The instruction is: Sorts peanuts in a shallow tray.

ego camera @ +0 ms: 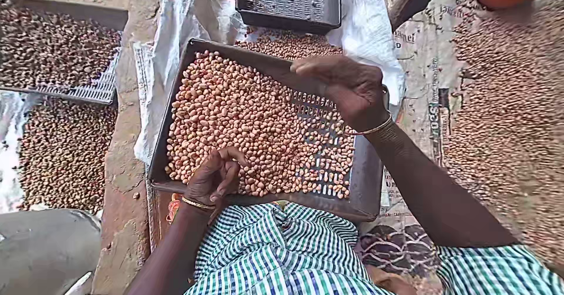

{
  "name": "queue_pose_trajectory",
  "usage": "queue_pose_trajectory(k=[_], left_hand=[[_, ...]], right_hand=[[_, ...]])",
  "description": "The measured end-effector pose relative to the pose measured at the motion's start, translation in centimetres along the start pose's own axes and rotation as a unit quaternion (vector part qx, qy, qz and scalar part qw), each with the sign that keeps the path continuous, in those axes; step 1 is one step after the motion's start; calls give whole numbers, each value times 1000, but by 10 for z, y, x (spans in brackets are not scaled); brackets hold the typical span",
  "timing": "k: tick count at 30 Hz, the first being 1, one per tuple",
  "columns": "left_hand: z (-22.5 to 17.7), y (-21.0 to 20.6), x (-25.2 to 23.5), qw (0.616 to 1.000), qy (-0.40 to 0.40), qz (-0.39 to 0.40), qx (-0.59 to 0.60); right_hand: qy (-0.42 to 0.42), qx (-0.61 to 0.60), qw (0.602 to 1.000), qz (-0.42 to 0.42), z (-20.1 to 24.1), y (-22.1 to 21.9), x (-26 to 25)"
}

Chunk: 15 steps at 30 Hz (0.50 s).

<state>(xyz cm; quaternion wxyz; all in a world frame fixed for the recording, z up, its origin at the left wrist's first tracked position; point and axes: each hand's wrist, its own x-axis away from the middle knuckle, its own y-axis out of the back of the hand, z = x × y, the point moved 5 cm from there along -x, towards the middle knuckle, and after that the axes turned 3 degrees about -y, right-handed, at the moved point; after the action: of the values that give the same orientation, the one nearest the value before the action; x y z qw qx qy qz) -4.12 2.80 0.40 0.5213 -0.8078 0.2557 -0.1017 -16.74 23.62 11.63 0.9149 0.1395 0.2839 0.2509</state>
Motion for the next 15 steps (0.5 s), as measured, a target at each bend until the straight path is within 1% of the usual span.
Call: queue_pose_trajectory(k=[2, 4, 5, 7, 9, 10, 11, 13, 14, 15], left_hand=[[1, 0, -1, 1000, 2, -5, 9], [1, 1, -1, 1000, 11, -5, -2], [1, 0, 0, 1000, 16, -8, -9], [0, 0, 0, 999, 19, -12, -23], [0, 0, 1, 999, 18, -14, -31], [0, 0, 1, 999, 17, -15, -34], [0, 0, 1, 999, 16, -16, -36], [0, -1, 2, 999, 19, -13, -33], [0, -1, 2, 999, 20, -12, -32], [0, 0, 1, 999, 21, -9, -32]], right_hand=[[-56, -30, 996, 56, -33, -6, 54], [-70, -62, 990, 102, -48, -25, 82], [-60, -72, 988, 119, -50, -37, 85], [-14, -61, 986, 153, -56, -59, 81], [32, 2, 979, 202, -61, -73, 84], [35, 36, 969, 240, -62, -74, 92], [19, 73, 955, 288, -60, -69, 104], [-42, 135, 913, 383, -54, -44, 138], [-75, 165, 900, 397, -49, -27, 153], [-101, 206, 894, 385, -45, -7, 164]])
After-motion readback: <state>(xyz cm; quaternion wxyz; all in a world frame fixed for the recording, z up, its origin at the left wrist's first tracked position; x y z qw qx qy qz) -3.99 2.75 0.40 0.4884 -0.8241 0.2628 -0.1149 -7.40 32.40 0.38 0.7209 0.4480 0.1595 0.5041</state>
